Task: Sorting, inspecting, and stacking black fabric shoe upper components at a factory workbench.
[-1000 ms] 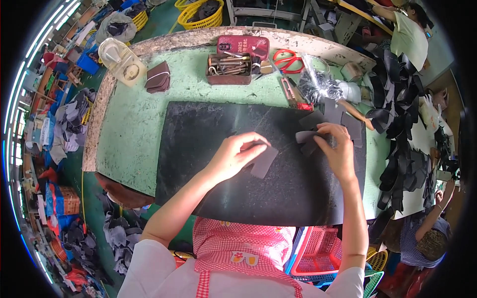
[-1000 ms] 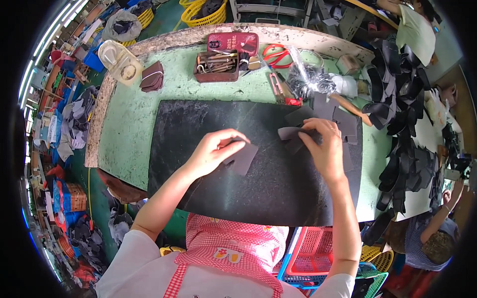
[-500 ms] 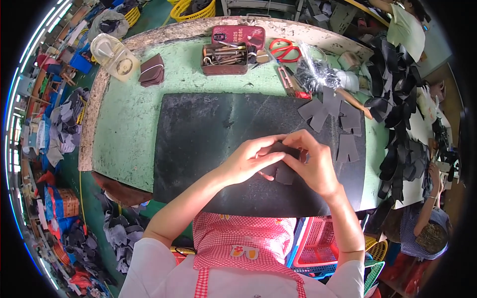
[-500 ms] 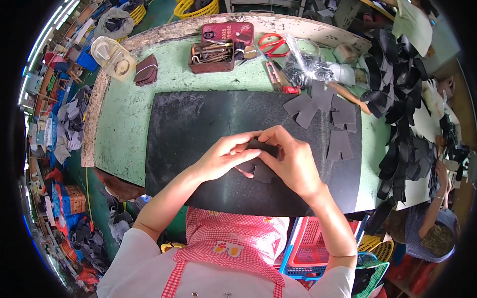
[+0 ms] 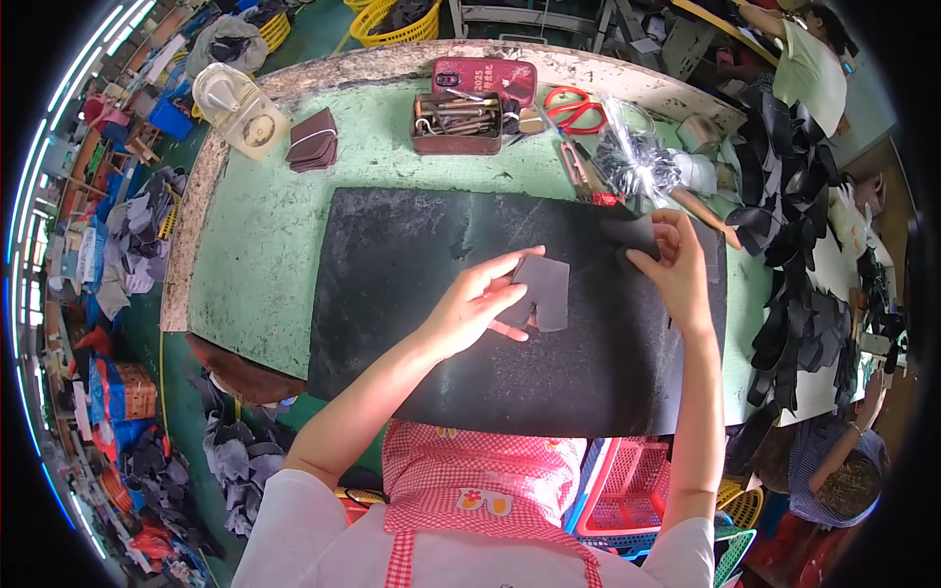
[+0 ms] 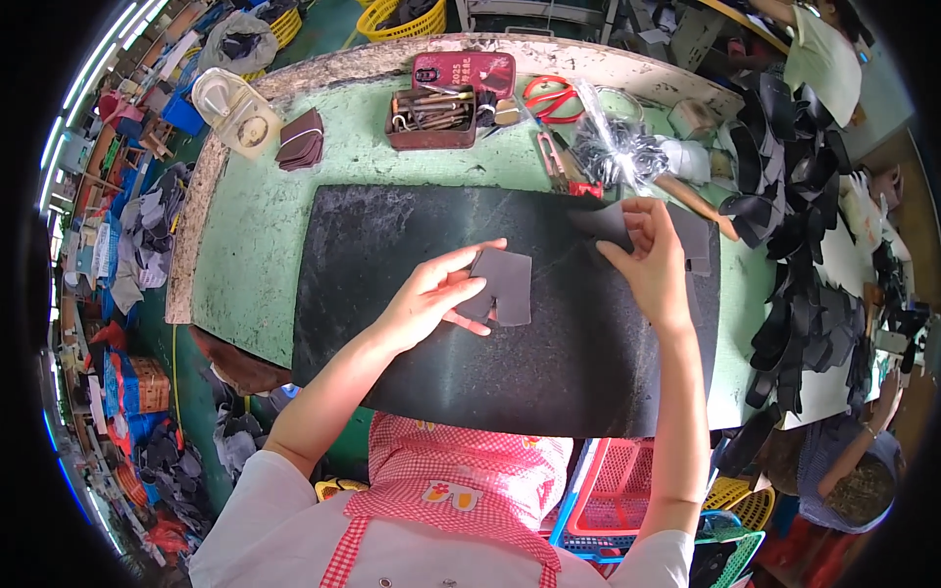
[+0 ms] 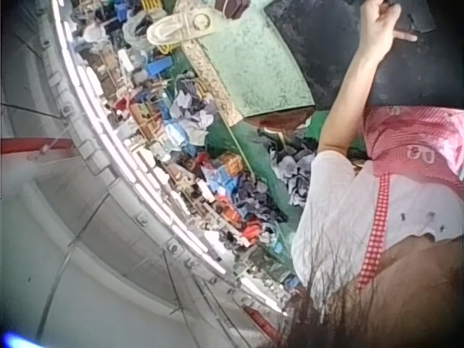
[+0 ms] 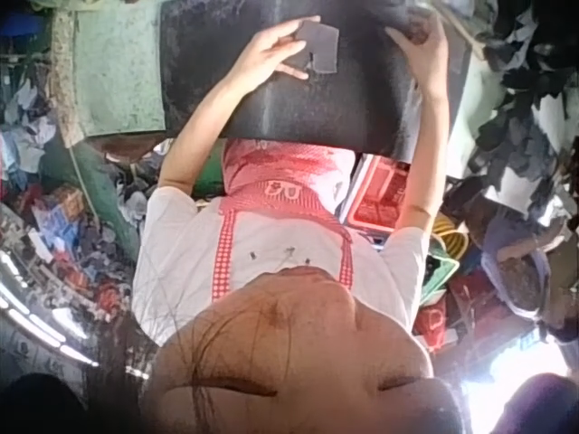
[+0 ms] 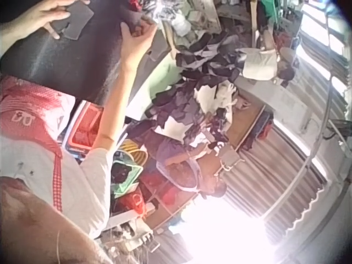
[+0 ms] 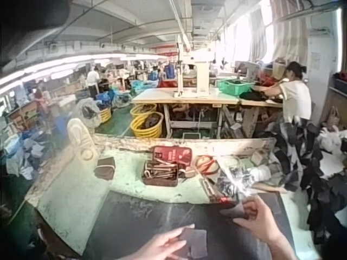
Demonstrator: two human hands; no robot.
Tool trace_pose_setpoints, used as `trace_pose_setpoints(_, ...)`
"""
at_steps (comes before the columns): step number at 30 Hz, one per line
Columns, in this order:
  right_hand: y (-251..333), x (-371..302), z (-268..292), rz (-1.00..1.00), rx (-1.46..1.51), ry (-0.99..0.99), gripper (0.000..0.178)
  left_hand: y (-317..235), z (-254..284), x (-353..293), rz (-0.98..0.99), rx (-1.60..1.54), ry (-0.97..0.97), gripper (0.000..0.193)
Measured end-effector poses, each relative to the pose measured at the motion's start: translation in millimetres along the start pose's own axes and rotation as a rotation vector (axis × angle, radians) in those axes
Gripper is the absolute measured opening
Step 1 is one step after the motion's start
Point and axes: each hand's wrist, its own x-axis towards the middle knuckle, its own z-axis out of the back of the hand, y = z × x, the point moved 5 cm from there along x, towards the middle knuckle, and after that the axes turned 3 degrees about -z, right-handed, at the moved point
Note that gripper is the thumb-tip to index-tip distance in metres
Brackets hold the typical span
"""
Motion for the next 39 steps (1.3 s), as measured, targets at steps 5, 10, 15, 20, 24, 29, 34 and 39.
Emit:
trace_pose_setpoints(5,23,-35,-32,0.125,0.124,0.257,0.041,5,-3,2,0.012,-0.014,0.029,0.047)
trace_pose_setpoints(10,47,-71,-46,0.389,-0.176,0.215,0.046,15,-12,7,0.228,-0.305,0.03,0.053)
trace_pose_setpoints(15,51,-87,-45,0.432,-0.176,0.192,0.04,4,-18,4,0.068,-0.077,-0.019,0.044)
trace_pose_setpoints(20,57,-94,-37,0.476,-0.222,0.142,0.038,3,-13,2,0.018,-0.097,-0.052,0.039)
trace_pose_setpoints(24,56,-96,-36,0.414,-0.229,-0.001,0.037,1,-15,0,-0.016,-0.064,-0.073,0.04)
trace_pose_setpoints(29,63,-103,-44,0.552,-0.299,0.09,0.028,1,-11,0,0.008,-0.046,-0.108,0.04)
trace_pose_setpoints(34,46,-102,-33,0.236,-0.162,-0.035,0.035,-7,-9,-1,-0.018,-0.03,-0.093,0.039)
trace_pose_setpoints(39,65,-97,-36,0.546,-0.427,-0.088,0.048,-4,-14,-2,0.074,-0.048,-0.006,0.041)
